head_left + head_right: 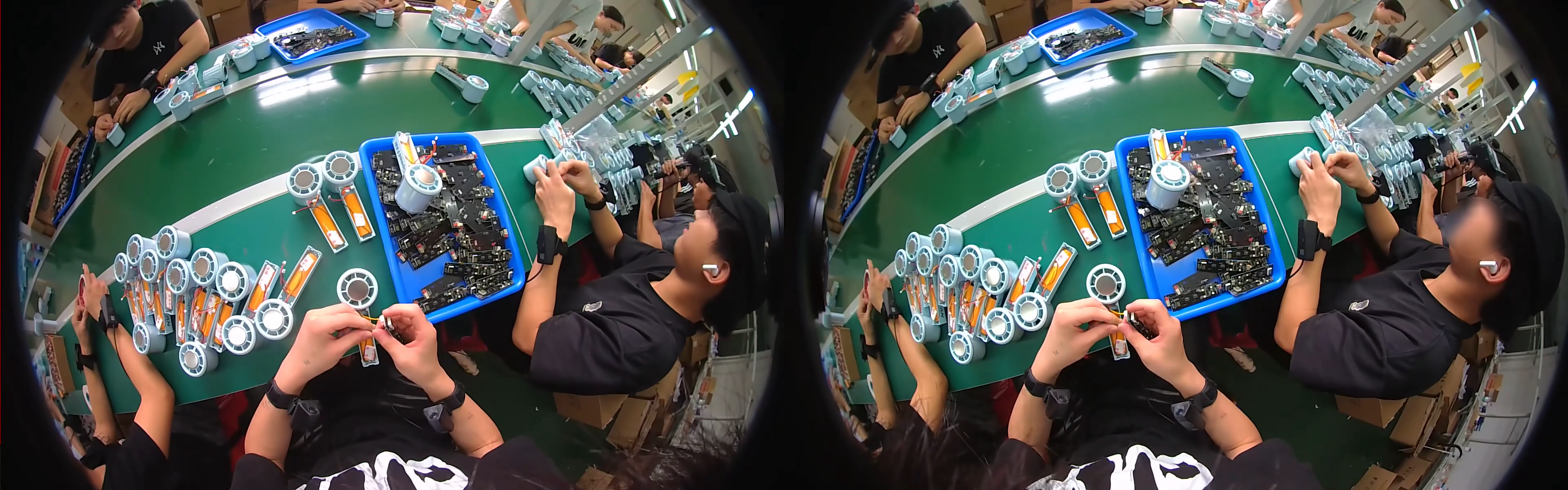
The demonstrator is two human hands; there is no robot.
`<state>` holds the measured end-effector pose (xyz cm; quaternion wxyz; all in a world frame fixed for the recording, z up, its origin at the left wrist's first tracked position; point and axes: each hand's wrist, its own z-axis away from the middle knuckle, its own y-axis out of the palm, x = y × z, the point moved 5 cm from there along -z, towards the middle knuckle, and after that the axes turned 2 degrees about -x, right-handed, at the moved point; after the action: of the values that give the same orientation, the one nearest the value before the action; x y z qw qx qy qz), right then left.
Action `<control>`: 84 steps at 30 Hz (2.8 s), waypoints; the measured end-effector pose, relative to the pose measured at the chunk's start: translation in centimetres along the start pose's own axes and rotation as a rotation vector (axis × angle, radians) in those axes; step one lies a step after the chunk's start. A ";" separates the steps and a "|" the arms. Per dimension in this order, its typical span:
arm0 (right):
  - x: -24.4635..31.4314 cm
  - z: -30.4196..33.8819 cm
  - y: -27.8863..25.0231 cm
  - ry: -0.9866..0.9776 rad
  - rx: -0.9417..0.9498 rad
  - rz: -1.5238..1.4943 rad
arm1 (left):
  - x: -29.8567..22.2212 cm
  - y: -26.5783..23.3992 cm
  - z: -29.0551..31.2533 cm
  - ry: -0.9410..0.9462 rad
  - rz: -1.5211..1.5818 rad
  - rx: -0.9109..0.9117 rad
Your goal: Assembling small electronic components at a factory workstation.
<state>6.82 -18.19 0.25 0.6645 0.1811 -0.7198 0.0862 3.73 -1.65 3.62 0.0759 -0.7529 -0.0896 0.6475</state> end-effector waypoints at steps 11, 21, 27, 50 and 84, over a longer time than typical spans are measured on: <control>0.0 0.8 -0.5 0.121 0.007 -0.135 | 0.2 0.7 0.2 0.112 -0.034 -0.184; 0.0 0.9 -0.8 -0.156 -0.043 0.028 | 0.3 1.7 0.7 0.288 -0.116 -0.274; 0.4 1.2 -0.8 -0.249 0.015 0.145 | 0.4 1.4 1.1 0.249 -0.023 -0.287; 0.8 1.0 -0.6 -0.306 0.012 0.260 | 1.1 1.2 2.1 0.120 0.061 -0.317; 0.6 -0.1 -0.7 -0.266 0.002 0.193 | 2.2 1.2 -0.4 0.091 0.169 -0.185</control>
<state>7.11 -18.90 0.77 0.5520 0.1214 -0.8154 0.1254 4.53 -2.32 1.32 -0.0450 -0.7903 -0.0817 0.6056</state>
